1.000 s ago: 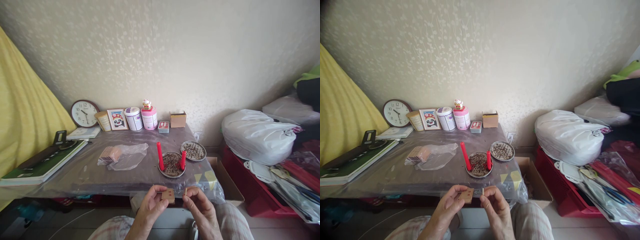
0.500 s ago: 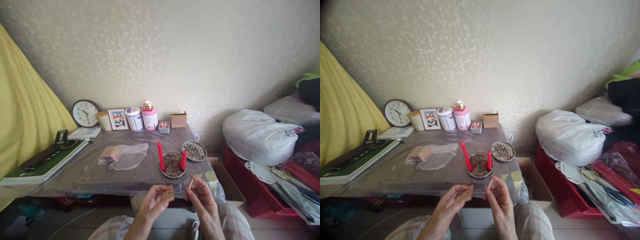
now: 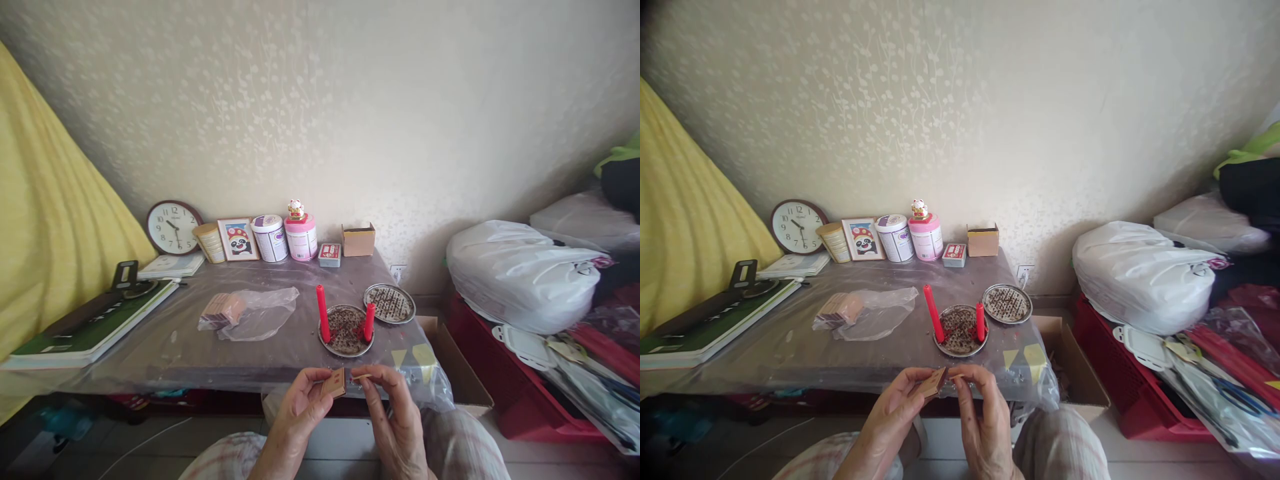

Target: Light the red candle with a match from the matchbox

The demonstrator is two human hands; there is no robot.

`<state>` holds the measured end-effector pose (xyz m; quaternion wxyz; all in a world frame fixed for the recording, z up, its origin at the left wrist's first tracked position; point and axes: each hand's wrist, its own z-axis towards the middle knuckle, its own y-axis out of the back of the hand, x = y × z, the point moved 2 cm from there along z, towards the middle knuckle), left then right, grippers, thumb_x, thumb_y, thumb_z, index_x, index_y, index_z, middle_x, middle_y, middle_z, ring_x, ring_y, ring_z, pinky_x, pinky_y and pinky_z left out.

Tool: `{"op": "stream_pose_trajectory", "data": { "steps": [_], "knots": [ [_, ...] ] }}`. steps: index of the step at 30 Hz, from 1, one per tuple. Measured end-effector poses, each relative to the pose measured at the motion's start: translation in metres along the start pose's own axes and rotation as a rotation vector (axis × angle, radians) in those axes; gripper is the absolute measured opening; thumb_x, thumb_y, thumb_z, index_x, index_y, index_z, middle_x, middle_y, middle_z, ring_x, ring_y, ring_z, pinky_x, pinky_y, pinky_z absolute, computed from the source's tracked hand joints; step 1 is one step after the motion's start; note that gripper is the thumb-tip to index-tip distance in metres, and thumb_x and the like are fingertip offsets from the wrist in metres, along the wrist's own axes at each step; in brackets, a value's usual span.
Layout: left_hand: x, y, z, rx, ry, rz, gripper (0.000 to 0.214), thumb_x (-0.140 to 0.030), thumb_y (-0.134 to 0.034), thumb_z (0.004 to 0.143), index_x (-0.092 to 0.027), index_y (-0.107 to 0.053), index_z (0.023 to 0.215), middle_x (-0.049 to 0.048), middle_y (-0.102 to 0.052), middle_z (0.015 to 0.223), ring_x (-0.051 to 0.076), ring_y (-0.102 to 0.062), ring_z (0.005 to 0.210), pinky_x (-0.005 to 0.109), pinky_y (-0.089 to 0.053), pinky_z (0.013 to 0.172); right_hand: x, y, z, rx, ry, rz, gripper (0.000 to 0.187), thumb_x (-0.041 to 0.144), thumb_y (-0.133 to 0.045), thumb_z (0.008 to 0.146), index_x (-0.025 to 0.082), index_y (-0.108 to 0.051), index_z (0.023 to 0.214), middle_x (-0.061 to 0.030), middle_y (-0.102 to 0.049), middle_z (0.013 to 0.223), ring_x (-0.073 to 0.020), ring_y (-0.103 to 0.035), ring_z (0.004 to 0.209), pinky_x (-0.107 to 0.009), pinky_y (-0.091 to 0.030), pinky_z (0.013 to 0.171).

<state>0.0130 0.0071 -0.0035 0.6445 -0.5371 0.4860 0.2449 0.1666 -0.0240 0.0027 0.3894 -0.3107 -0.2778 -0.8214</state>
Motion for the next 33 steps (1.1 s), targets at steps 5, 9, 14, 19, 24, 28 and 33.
{"op": "stream_pose_trajectory", "data": {
  "steps": [5,9,14,19,24,28,33],
  "knots": [
    [-0.002,-0.001,-0.001,-0.024,-0.016,-0.011,0.034,-0.041,-0.074,0.071,-0.020,-0.065,0.096,0.0088,-0.073,0.101,0.026,-0.062,0.100,0.042,-0.038,0.096,0.007,-0.002,-0.003,0.069,0.146,-0.085,0.016,0.016,-0.053,0.092,0.024,-0.062,0.103,-0.0023,-0.073,0.089,-0.0155,-0.071,0.082,-0.022,-0.057,0.075],
    [-0.003,-0.001,-0.001,-0.010,-0.014,-0.025,0.033,-0.040,-0.073,0.072,-0.020,-0.064,0.097,0.0100,-0.073,0.104,0.028,-0.060,0.106,0.044,-0.036,0.099,0.007,-0.003,-0.003,0.039,0.198,-0.115,0.018,0.016,-0.054,0.092,0.022,-0.060,0.107,-0.0028,-0.074,0.090,-0.0147,-0.072,0.082,-0.021,-0.057,0.076],
    [-0.006,0.001,-0.001,0.001,-0.038,-0.026,0.032,-0.038,-0.070,0.076,-0.019,-0.064,0.101,0.0108,-0.071,0.111,0.029,-0.058,0.111,0.047,-0.032,0.102,0.009,0.001,0.008,-0.062,0.222,-0.125,0.017,0.015,-0.055,0.091,0.021,-0.060,0.107,-0.0031,-0.075,0.088,-0.0143,-0.072,0.079,-0.020,-0.057,0.076],
    [-0.006,0.001,-0.001,0.010,-0.021,-0.033,0.033,-0.038,-0.071,0.075,-0.018,-0.064,0.101,0.0115,-0.071,0.109,0.029,-0.058,0.110,0.045,-0.034,0.101,0.011,-0.002,0.009,0.004,0.247,-0.111,0.020,0.010,-0.054,0.090,0.022,-0.061,0.105,-0.0035,-0.074,0.091,-0.0150,-0.071,0.085,-0.022,-0.056,0.079],
    [-0.005,0.000,-0.001,0.005,-0.005,-0.045,0.031,-0.036,-0.072,0.074,-0.019,-0.064,0.099,0.0097,-0.072,0.106,0.027,-0.060,0.107,0.042,-0.036,0.098,0.013,-0.005,0.004,0.077,0.251,-0.050,0.024,0.008,-0.055,0.088,0.022,-0.059,0.108,-0.0037,-0.073,0.096,-0.0147,-0.070,0.090,-0.021,-0.055,0.082],
    [-0.006,0.000,-0.001,-0.009,-0.014,-0.032,0.031,-0.036,-0.072,0.075,-0.019,-0.065,0.099,0.0099,-0.072,0.107,0.026,-0.059,0.107,0.042,-0.036,0.098,0.016,-0.004,0.006,0.069,0.193,-0.029,0.022,0.009,-0.055,0.089,0.022,-0.062,0.105,-0.0025,-0.073,0.093,-0.0129,-0.070,0.087,-0.017,-0.054,0.081],
    [-0.006,0.002,0.001,-0.056,-0.037,-0.027,0.034,-0.039,-0.072,0.073,-0.018,-0.065,0.099,0.0109,-0.071,0.107,0.028,-0.058,0.107,0.048,-0.033,0.102,0.014,0.000,0.007,0.052,0.211,0.014,0.023,0.006,-0.055,0.088,0.022,-0.060,0.104,-0.0039,-0.072,0.098,-0.0133,-0.069,0.092,-0.020,-0.053,0.087]
  ]
}}
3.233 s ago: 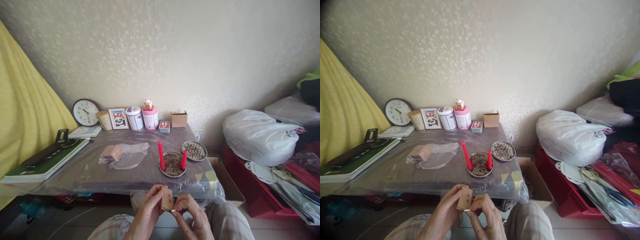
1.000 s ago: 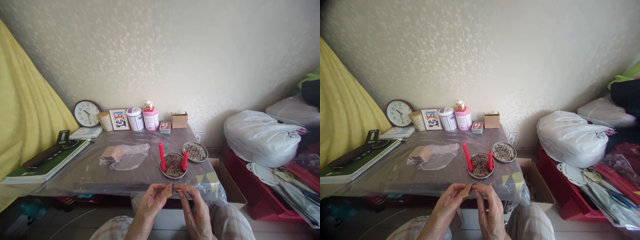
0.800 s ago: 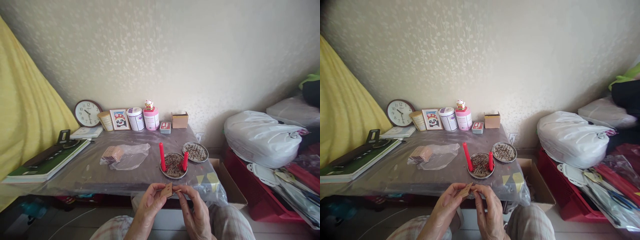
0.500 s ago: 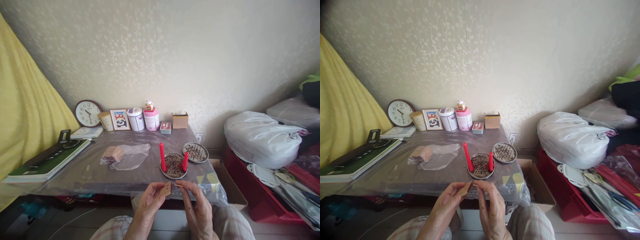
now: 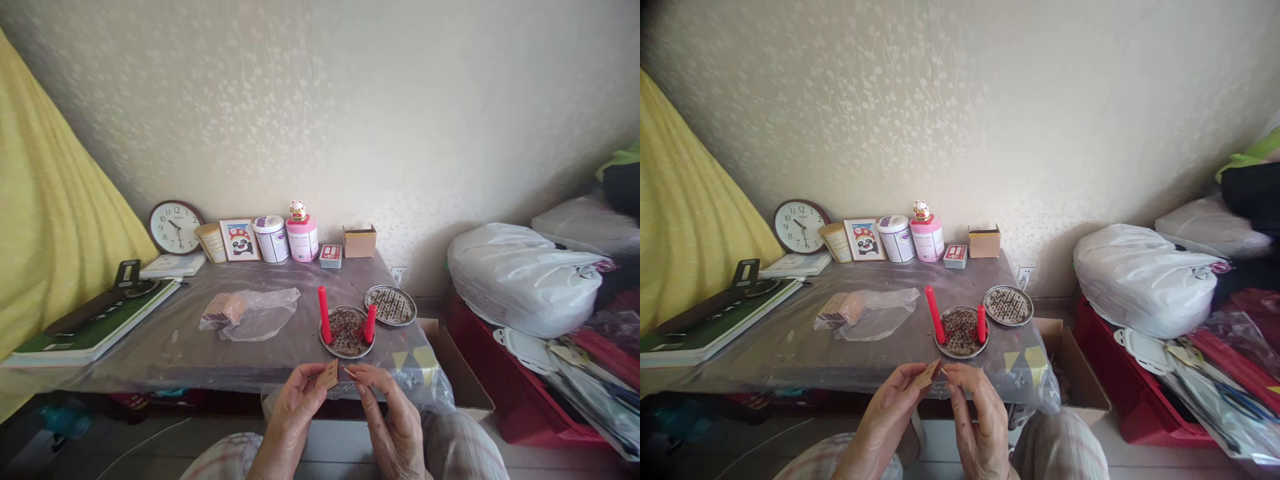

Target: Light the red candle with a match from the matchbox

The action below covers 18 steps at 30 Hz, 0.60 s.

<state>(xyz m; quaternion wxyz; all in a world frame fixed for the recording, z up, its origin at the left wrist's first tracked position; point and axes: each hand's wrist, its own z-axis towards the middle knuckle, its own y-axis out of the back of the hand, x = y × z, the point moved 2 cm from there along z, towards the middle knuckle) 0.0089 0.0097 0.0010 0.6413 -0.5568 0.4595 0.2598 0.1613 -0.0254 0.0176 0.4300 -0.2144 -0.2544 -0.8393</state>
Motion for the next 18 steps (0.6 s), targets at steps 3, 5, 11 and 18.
{"op": "stream_pose_trajectory", "data": {
  "steps": [3,5,11,18],
  "knots": [
    [-0.0003,-0.0003,0.0020,-0.021,-0.008,-0.016,0.035,-0.041,-0.072,0.073,-0.018,-0.066,0.098,0.0111,-0.071,0.106,0.028,-0.058,0.106,0.049,-0.032,0.103,-0.0027,0.0002,-0.0015,0.006,0.009,-0.008,0.024,0.004,-0.054,0.088,0.022,-0.060,0.103,-0.0046,-0.071,0.099,-0.0142,-0.068,0.094,-0.022,-0.053,0.086],
    [-0.0009,-0.0019,0.0025,-0.007,-0.010,-0.023,0.033,-0.041,-0.071,0.074,-0.018,-0.065,0.098,0.0110,-0.071,0.107,0.028,-0.058,0.106,0.048,-0.032,0.103,-0.0029,-0.0008,-0.0022,0.030,0.021,-0.013,0.025,0.004,-0.055,0.087,0.022,-0.060,0.104,-0.0051,-0.071,0.099,-0.0150,-0.068,0.094,-0.023,-0.053,0.086],
    [-0.0021,-0.0033,0.0001,-0.014,-0.006,-0.018,0.033,-0.041,-0.072,0.073,-0.019,-0.066,0.097,0.0097,-0.071,0.104,0.027,-0.059,0.103,0.046,-0.035,0.099,0.0008,-0.0019,-0.0013,0.055,0.041,0.004,0.024,0.004,-0.054,0.088,0.021,-0.060,0.104,-0.0063,-0.070,0.099,-0.0160,-0.068,0.093,-0.025,-0.054,0.084],
    [-0.0010,-0.0028,0.0026,-0.038,-0.018,-0.028,0.033,-0.040,-0.072,0.073,-0.019,-0.067,0.098,0.0101,-0.071,0.106,0.026,-0.059,0.105,0.042,-0.039,0.096,-0.0022,-0.0023,0.0014,0.072,0.072,-0.053,0.021,0.006,-0.055,0.087,0.020,-0.061,0.101,-0.0073,-0.071,0.097,-0.0171,-0.069,0.089,-0.027,-0.055,0.080]
  ]
}}
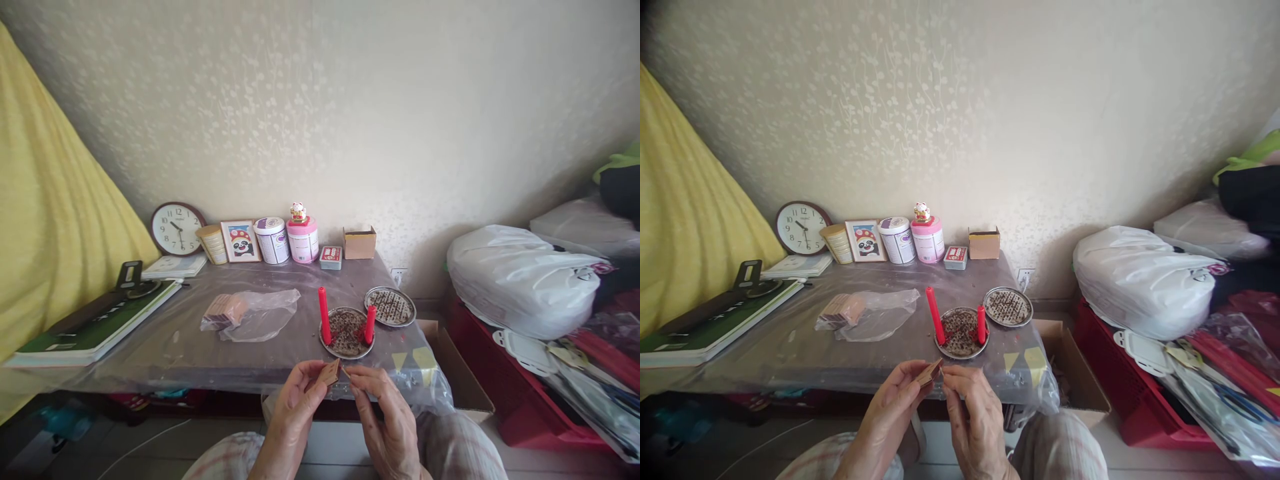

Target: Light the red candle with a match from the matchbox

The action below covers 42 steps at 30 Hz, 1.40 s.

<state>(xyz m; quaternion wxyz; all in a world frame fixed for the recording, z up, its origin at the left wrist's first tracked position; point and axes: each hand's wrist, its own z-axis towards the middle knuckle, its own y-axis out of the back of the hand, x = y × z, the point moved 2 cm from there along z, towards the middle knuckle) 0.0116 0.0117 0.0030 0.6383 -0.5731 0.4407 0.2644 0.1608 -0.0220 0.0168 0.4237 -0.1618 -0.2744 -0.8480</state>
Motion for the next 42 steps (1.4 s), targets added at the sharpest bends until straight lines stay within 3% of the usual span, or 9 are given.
{"op": "stream_pose_trajectory", "data": {
  "steps": [5,8,11,13,16,23,27,32,42],
  "knots": [
    [0.000,-0.003,0.001,-0.049,-0.003,-0.032,0.032,-0.039,-0.074,0.072,-0.017,-0.067,0.094,0.0097,-0.072,0.101,0.027,-0.059,0.101,0.042,-0.039,0.094,0.013,0.016,0.008,-0.084,0.011,-0.028,0.024,0.004,-0.054,0.087,0.021,-0.061,0.102,-0.0076,-0.071,0.095,-0.0183,-0.069,0.087,-0.029,-0.056,0.076],
    [0.001,-0.004,0.000,-0.055,-0.015,-0.051,0.030,-0.038,-0.074,0.073,-0.017,-0.067,0.093,0.0090,-0.072,0.098,0.026,-0.060,0.097,0.043,-0.040,0.093,0.017,0.019,0.009,-0.116,0.105,-0.003,0.030,0.002,-0.054,0.085,0.020,-0.058,0.108,-0.0088,-0.071,0.097,-0.0193,-0.069,0.088,-0.031,-0.057,0.074],
    [0.000,-0.006,0.000,-0.001,-0.049,-0.057,0.030,-0.039,-0.073,0.074,-0.018,-0.067,0.094,0.0083,-0.072,0.100,0.025,-0.059,0.099,0.041,-0.039,0.094,-0.003,0.005,0.007,0.031,0.127,-0.153,0.019,0.009,-0.054,0.088,0.022,-0.062,0.099,-0.0058,-0.073,0.089,-0.0182,-0.070,0.080,-0.029,-0.058,0.070],
    [-0.001,-0.005,-0.001,0.016,-0.059,-0.050,0.032,-0.041,-0.073,0.073,-0.019,-0.067,0.096,0.0086,-0.071,0.102,0.025,-0.059,0.103,0.041,-0.038,0.096,-0.026,-0.001,0.005,-0.058,0.035,-0.279,0.015,0.016,-0.049,0.092,0.022,-0.063,0.088,-0.0038,-0.072,0.078,-0.0177,-0.070,0.069,-0.029,-0.058,0.065],
    [-0.003,-0.004,-0.001,0.017,-0.052,-0.024,0.034,-0.042,-0.072,0.074,-0.019,-0.066,0.098,0.0104,-0.070,0.107,0.027,-0.057,0.108,0.043,-0.036,0.099,-0.044,0.000,0.004,-0.131,-0.034,-0.310,0.014,0.019,-0.049,0.094,0.019,-0.063,0.094,-0.0052,-0.071,0.079,-0.0177,-0.070,0.072,-0.028,-0.057,0.066],
    [-0.002,-0.003,0.001,-0.017,-0.053,-0.006,0.029,-0.040,-0.070,0.076,-0.019,-0.067,0.096,0.0093,-0.071,0.103,0.026,-0.058,0.104,0.042,-0.037,0.096,-0.014,0.011,0.009,-0.173,-0.046,-0.181,0.011,0.015,-0.054,0.091,0.021,-0.062,0.097,-0.0046,-0.072,0.088,-0.0169,-0.070,0.081,-0.027,-0.057,0.074],
    [-0.002,-0.008,-0.001,0.013,-0.081,-0.035,0.027,-0.038,-0.070,0.077,-0.019,-0.066,0.095,0.0088,-0.072,0.102,0.026,-0.059,0.103,0.041,-0.037,0.095,-0.001,0.005,0.007,-0.115,0.008,-0.079,0.016,0.012,-0.055,0.090,0.021,-0.060,0.101,-0.0072,-0.072,0.098,-0.0183,-0.070,0.090,-0.028,-0.058,0.079],
    [-0.002,-0.009,-0.002,0.020,-0.084,-0.048,0.025,-0.037,-0.070,0.076,-0.019,-0.066,0.094,0.0083,-0.071,0.100,0.025,-0.059,0.100,0.041,-0.037,0.093,-0.001,-0.002,0.000,-0.035,0.062,-0.051,0.020,0.012,-0.054,0.089,0.021,-0.062,0.104,-0.0085,-0.072,0.102,-0.0199,-0.071,0.092,-0.030,-0.058,0.080],
    [-0.006,-0.008,-0.005,0.049,-0.028,-0.081,0.028,-0.034,-0.071,0.075,-0.019,-0.066,0.097,0.0076,-0.070,0.104,0.024,-0.058,0.104,0.038,-0.037,0.094,0.000,0.000,0.000,-0.041,0.107,-0.073,0.020,0.013,-0.055,0.090,0.020,-0.063,0.107,-0.0079,-0.074,0.099,-0.0192,-0.072,0.090,-0.028,-0.058,0.081]
  ]
}}
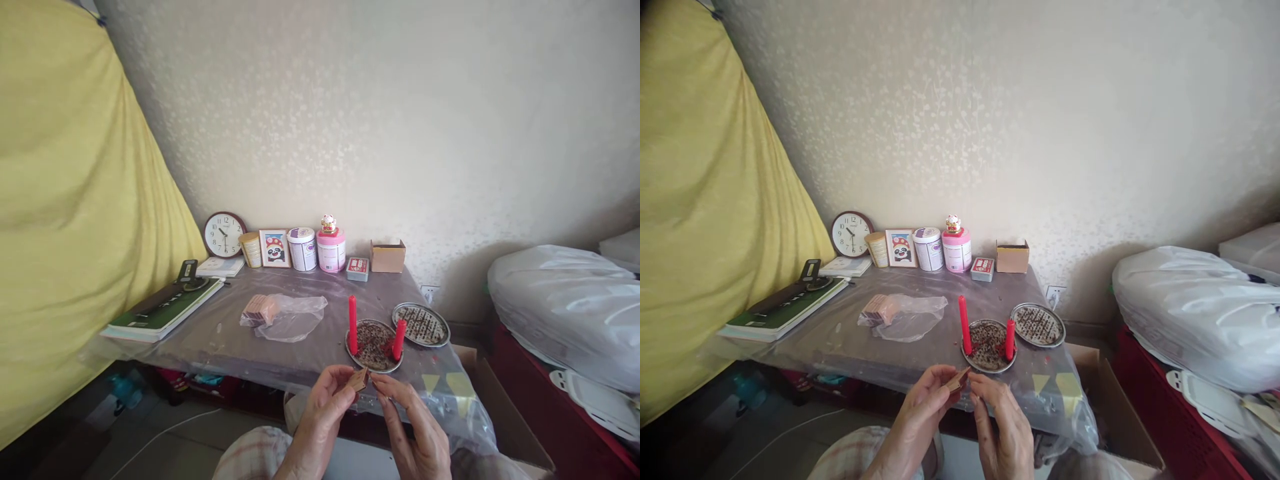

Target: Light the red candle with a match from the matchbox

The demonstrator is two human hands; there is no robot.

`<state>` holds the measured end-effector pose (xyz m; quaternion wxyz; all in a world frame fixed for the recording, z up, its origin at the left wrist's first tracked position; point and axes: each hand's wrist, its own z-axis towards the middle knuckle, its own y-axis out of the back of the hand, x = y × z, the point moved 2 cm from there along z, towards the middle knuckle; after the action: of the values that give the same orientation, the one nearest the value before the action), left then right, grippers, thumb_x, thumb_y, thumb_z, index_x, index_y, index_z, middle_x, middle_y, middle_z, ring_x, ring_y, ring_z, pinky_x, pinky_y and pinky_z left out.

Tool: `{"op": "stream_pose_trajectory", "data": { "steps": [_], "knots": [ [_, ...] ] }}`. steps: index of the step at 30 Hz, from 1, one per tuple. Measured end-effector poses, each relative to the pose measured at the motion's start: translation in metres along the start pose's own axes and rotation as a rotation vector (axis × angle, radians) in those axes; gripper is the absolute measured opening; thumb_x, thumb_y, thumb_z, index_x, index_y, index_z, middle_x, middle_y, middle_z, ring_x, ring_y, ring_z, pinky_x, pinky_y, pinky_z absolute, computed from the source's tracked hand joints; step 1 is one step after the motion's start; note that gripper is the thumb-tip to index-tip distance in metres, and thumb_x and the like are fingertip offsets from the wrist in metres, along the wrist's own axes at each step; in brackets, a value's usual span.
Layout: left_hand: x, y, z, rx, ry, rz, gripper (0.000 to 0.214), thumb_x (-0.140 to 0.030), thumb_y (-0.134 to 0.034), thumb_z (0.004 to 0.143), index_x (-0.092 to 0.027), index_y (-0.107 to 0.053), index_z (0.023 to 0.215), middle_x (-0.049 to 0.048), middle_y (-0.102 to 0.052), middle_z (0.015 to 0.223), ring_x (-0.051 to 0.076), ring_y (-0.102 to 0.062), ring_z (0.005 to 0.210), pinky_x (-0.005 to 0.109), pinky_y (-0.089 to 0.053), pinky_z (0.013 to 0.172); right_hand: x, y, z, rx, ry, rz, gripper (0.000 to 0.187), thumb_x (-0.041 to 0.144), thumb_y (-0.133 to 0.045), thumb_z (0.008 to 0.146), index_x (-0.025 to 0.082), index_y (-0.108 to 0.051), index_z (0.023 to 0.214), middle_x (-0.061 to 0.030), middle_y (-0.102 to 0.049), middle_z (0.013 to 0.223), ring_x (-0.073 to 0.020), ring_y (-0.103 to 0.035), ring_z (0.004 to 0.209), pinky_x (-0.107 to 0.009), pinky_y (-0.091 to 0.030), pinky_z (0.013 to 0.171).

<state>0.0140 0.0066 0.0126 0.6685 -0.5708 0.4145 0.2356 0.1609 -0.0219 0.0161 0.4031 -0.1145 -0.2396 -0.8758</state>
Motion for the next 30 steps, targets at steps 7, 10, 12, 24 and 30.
{"op": "stream_pose_trajectory", "data": {
  "steps": [7,10,12,24,30],
  "knots": [
    [0.0009,0.0010,0.0000,0.005,0.015,-0.014,0.030,-0.034,-0.072,0.075,-0.017,-0.069,0.099,0.0098,-0.073,0.104,0.026,-0.059,0.104,0.040,-0.036,0.096,0.0032,0.0016,0.0044,0.009,0.011,-0.001,0.021,0.013,-0.054,0.090,0.020,-0.063,0.108,-0.0082,-0.074,0.100,-0.0190,-0.072,0.090,-0.027,-0.058,0.082],
    [0.0003,0.0006,-0.0001,0.003,0.018,-0.022,0.030,-0.033,-0.073,0.074,-0.017,-0.070,0.099,0.0103,-0.073,0.104,0.027,-0.059,0.105,0.040,-0.036,0.097,0.0027,0.0016,0.0038,0.011,0.027,-0.023,0.021,0.013,-0.054,0.090,0.019,-0.064,0.107,-0.0080,-0.075,0.100,-0.0188,-0.072,0.091,-0.027,-0.058,0.083],
    [-0.0001,0.0001,-0.0005,0.001,0.018,-0.024,0.030,-0.033,-0.073,0.074,-0.017,-0.070,0.099,0.0100,-0.074,0.104,0.027,-0.060,0.105,0.041,-0.036,0.098,0.0021,0.0017,0.0026,0.008,0.030,-0.033,0.021,0.013,-0.054,0.090,0.019,-0.064,0.107,-0.0082,-0.075,0.100,-0.0189,-0.072,0.091,-0.028,-0.057,0.084],
    [-0.0034,-0.0024,-0.0049,-0.005,-0.004,-0.030,0.029,-0.029,-0.075,0.073,-0.017,-0.071,0.099,0.0099,-0.074,0.103,0.027,-0.061,0.106,0.043,-0.036,0.101,0.0045,0.0033,-0.0002,0.019,0.020,-0.010,0.024,0.011,-0.055,0.089,0.019,-0.063,0.110,-0.0084,-0.074,0.104,-0.0194,-0.071,0.095,-0.028,-0.057,0.086],
    [-0.0036,-0.0034,-0.0052,0.005,-0.010,-0.033,0.031,-0.031,-0.075,0.072,-0.017,-0.070,0.100,0.0098,-0.074,0.103,0.027,-0.060,0.106,0.042,-0.036,0.101,0.0068,0.0034,0.0020,0.037,0.027,0.006,0.024,0.010,-0.054,0.089,0.019,-0.062,0.110,-0.0086,-0.072,0.106,-0.0187,-0.069,0.097,-0.027,-0.055,0.087]
  ]
}}
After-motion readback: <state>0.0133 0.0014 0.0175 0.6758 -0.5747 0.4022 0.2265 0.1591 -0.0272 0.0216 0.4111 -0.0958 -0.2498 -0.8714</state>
